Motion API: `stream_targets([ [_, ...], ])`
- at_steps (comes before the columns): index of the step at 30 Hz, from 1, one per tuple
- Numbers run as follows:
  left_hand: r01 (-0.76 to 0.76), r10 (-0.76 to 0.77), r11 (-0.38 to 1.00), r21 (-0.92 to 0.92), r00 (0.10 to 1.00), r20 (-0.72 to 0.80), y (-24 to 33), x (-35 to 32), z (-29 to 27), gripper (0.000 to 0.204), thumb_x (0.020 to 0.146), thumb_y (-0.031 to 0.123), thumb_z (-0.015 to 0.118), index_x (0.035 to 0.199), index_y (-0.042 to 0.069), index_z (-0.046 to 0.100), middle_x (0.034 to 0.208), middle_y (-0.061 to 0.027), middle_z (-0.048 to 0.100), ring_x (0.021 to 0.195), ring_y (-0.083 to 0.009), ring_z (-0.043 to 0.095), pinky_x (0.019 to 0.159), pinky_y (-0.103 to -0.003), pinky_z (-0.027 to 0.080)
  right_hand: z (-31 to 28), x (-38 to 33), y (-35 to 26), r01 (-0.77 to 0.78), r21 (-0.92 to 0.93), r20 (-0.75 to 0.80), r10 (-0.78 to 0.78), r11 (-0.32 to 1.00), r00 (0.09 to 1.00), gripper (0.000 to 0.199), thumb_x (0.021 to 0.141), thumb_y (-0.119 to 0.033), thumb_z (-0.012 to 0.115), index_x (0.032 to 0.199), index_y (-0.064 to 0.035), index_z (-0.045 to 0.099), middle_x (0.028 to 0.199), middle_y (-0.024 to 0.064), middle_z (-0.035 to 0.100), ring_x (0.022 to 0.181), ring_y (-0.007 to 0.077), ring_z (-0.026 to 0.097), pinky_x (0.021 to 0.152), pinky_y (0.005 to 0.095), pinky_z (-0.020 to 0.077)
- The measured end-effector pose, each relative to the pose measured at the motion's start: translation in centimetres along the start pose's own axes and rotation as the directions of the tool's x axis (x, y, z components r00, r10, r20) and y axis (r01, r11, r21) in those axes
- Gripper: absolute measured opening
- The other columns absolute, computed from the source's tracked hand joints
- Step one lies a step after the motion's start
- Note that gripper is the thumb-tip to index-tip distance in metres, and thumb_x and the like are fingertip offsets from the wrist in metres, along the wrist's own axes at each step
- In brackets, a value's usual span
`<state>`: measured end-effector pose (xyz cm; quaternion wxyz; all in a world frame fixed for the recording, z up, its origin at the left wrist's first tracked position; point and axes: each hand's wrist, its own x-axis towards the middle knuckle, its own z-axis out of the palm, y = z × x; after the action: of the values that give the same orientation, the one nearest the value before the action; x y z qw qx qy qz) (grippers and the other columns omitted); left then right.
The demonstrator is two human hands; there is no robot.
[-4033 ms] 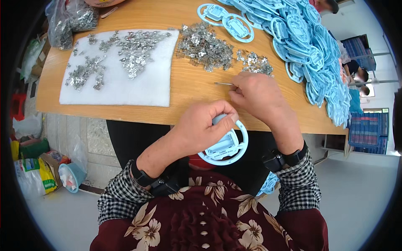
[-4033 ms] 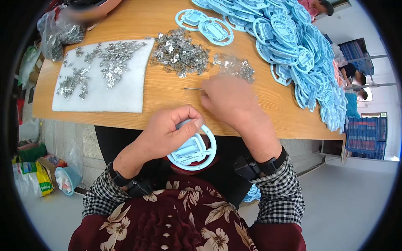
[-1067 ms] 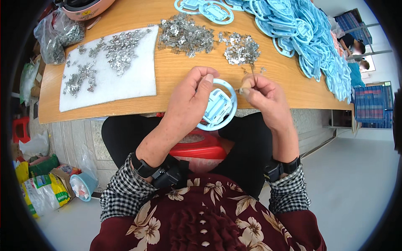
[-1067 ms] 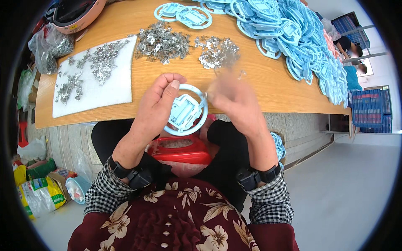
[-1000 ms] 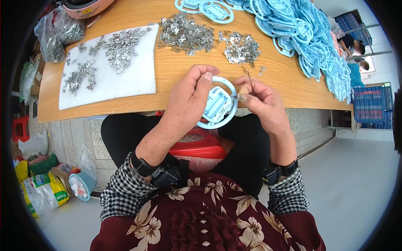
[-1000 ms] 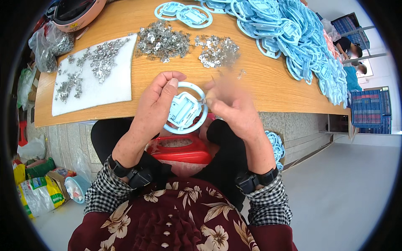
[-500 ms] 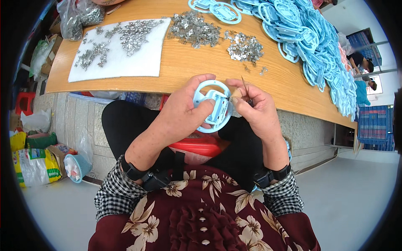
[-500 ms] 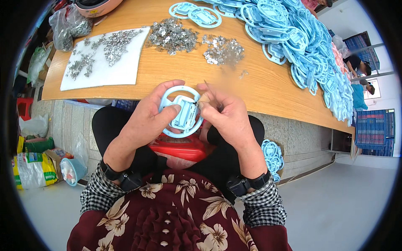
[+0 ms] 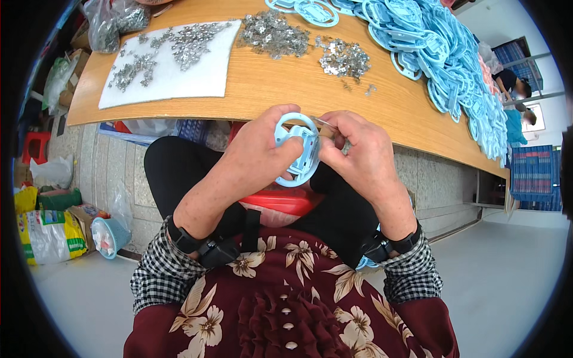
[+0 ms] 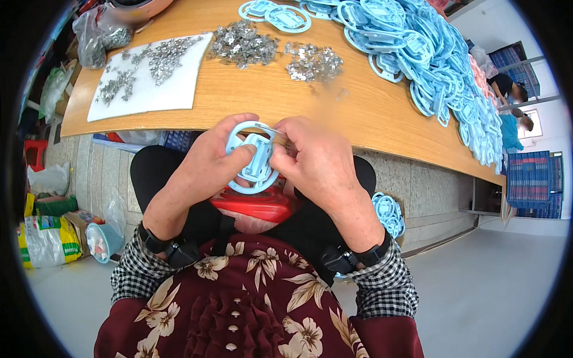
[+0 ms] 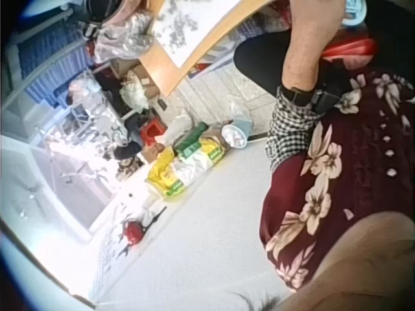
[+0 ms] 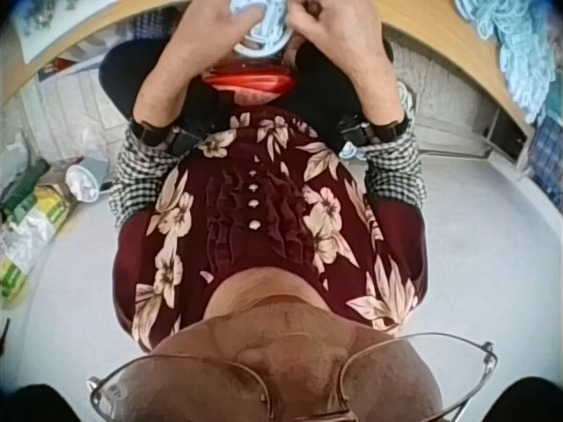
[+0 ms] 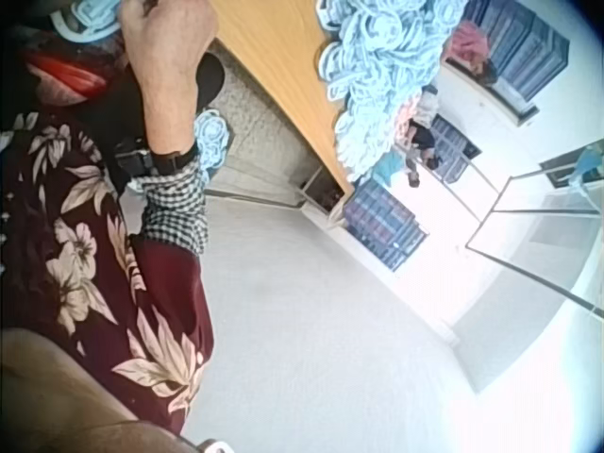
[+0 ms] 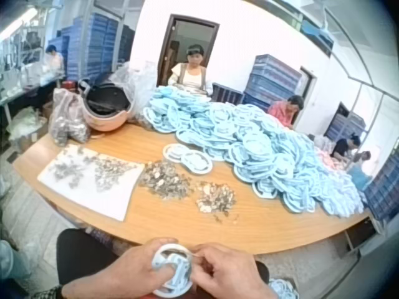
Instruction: Manually assemble small metal components onto a blue circular plastic base.
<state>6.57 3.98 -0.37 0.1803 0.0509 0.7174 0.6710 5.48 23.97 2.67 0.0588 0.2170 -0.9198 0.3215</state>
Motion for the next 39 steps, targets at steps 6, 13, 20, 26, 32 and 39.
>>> stream_targets([
  [6, 0.056, -0.055, 0.998, -0.039, 0.998, 0.007, -0.8, -0.4, 0.0, 0.051, 0.094, 0.012, 0.058, 0.139, -0.006, 0.043, 0.112, -0.0139, 0.064, 0.084, -0.0162, 0.068, 0.061, -0.028, 0.062, 0.8, -0.2, 0.0, -0.003, -0.104, 0.042, 0.008, 0.995, 0.999, 0.014, 0.079, -0.017, 0.068, 0.088, -0.0061, 0.068, 0.075, 0.0105, 0.065, 0.069, 0.03, 0.066, 0.061, 0.0407, 0.0521],
  [13, 0.008, -0.008, 1.0, -0.022, 1.0, -0.006, -1.2, 0.9, -0.1, 0.044, 0.095, 0.011, 0.056, 0.135, -0.005, 0.048, 0.109, -0.0111, 0.065, 0.087, -0.0131, 0.068, 0.064, -0.025, 0.059, 1.7, 1.2, 1.4, 0.073, -0.144, 0.014, -0.072, 0.987, 0.997, 0.015, 0.079, -0.02, 0.066, 0.078, -0.0047, 0.064, 0.076, 0.0137, 0.065, 0.071, 0.0344, 0.065, 0.062, 0.0428, 0.0518],
  [20, 0.072, -0.065, 0.989, -0.133, 0.996, 0.057, -1.7, 1.1, 0.0, 0.045, 0.096, 0.01, 0.055, 0.137, -0.003, 0.044, 0.117, -0.0116, 0.061, 0.095, -0.0157, 0.066, 0.066, -0.029, 0.063, 2.0, 0.7, 1.9, 0.059, -0.111, 0.053, -0.053, 0.992, 0.997, 0.014, 0.079, -0.018, 0.066, 0.08, -0.0047, 0.064, 0.077, 0.013, 0.065, 0.071, 0.0339, 0.065, 0.063, 0.0425, 0.0518],
  [26, 0.119, -0.107, 0.972, -0.201, 0.992, 0.067, -2.2, 0.5, -0.2, 0.05, 0.097, 0.011, 0.057, 0.141, -0.003, 0.04, 0.121, -0.0125, 0.059, 0.098, -0.0187, 0.066, 0.068, -0.03, 0.064, 1.8, 0.5, 1.1, -0.036, -0.062, 0.14, 0.044, 0.997, 0.989, 0.015, 0.082, -0.02, 0.068, 0.083, -0.005, 0.065, 0.078, 0.0116, 0.066, 0.071, 0.0313, 0.066, 0.062, 0.0407, 0.0521],
  [32, 0.139, -0.129, 0.972, -0.192, 0.989, 0.066, -1.7, 0.7, -0.1, 0.05, 0.097, 0.01, 0.056, 0.142, -0.004, 0.04, 0.122, -0.0135, 0.059, 0.1, -0.0201, 0.066, 0.069, -0.03, 0.064, 1.9, 0.8, 0.5, 0.07, -0.199, 0.114, -0.048, 0.977, 0.992, 0.013, 0.081, -0.018, 0.068, 0.081, -0.0058, 0.063, 0.076, 0.0107, 0.063, 0.071, 0.0319, 0.065, 0.062, 0.042, 0.0517],
  [39, 0.105, -0.096, 0.985, -0.134, 0.993, 0.071, -1.4, 1.1, 0.0, 0.051, 0.096, 0.009, 0.057, 0.143, -0.004, 0.04, 0.121, -0.0144, 0.059, 0.099, -0.0199, 0.066, 0.068, -0.031, 0.064, 1.6, 1.4, -0.3, 0.154, -0.397, 0.152, -0.1, 0.905, 0.983, 0.011, 0.08, -0.016, 0.066, 0.081, -0.0052, 0.062, 0.076, 0.0102, 0.062, 0.072, 0.0333, 0.065, 0.064, 0.044, 0.0525],
])
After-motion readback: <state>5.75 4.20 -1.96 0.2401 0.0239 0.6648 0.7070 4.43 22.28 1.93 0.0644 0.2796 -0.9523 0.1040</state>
